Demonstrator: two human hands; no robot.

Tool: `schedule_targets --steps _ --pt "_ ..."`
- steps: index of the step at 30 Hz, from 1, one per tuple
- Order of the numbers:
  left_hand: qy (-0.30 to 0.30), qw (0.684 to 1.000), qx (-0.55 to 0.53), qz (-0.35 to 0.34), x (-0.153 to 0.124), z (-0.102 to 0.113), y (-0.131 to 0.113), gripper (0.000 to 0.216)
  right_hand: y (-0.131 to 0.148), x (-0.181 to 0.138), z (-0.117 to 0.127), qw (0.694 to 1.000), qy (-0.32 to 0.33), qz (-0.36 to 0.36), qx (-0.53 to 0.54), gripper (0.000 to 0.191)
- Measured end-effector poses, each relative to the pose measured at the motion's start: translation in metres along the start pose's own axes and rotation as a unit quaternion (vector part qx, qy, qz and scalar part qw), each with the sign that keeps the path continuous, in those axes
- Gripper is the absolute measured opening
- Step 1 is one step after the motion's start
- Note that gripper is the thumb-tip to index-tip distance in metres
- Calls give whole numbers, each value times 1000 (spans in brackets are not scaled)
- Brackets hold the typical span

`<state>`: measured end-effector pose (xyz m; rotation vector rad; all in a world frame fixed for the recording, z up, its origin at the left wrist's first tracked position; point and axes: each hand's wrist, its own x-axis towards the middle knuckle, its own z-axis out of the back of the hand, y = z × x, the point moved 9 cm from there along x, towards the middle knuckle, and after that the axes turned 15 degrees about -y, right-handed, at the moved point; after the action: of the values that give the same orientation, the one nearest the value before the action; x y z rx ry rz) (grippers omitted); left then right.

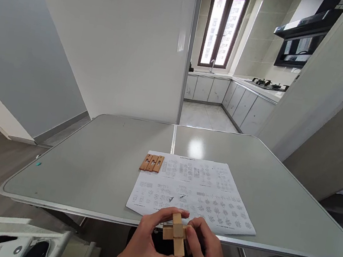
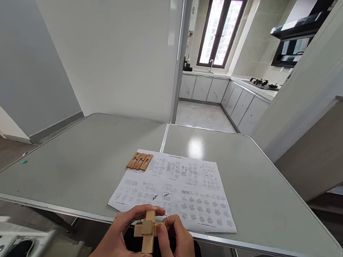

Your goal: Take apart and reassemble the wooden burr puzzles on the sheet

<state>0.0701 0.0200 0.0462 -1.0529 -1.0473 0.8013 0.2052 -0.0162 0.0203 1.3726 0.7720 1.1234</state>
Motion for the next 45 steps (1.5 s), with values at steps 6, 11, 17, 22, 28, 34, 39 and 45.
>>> schedule_targets --steps 6,11,17,22,28,34,39,45 --pt "18 998 -56 2 0 -2 3 72 -2 -1 -10 996 37 -65 56 41" --pt "17 998 -59 12 -1 1 7 73 -1 -1 -15 993 42 -95 54 48" --pt "20 999 -29 9 -2 6 9 74 -3 -3 -23 982 67 -149 94 48" --pt "14 999 38 -2 0 10 6 73 -8 -6 -19 968 39 -212 126 55" --pt "9 996 84 -37 3 12 -7 70 -7 -6 -16 963 8 -220 157 50" --pt "-2 991 112 -68 5 15 -15 69 -16 -5 -19 955 6 -239 177 49" --pt "-11 991 106 -79 3 18 -16 68 -18 -4 -24 954 34 -224 197 48" --pt "-65 986 132 -72 3 46 -8 64 -19 6 -7 958 11 -208 198 50"
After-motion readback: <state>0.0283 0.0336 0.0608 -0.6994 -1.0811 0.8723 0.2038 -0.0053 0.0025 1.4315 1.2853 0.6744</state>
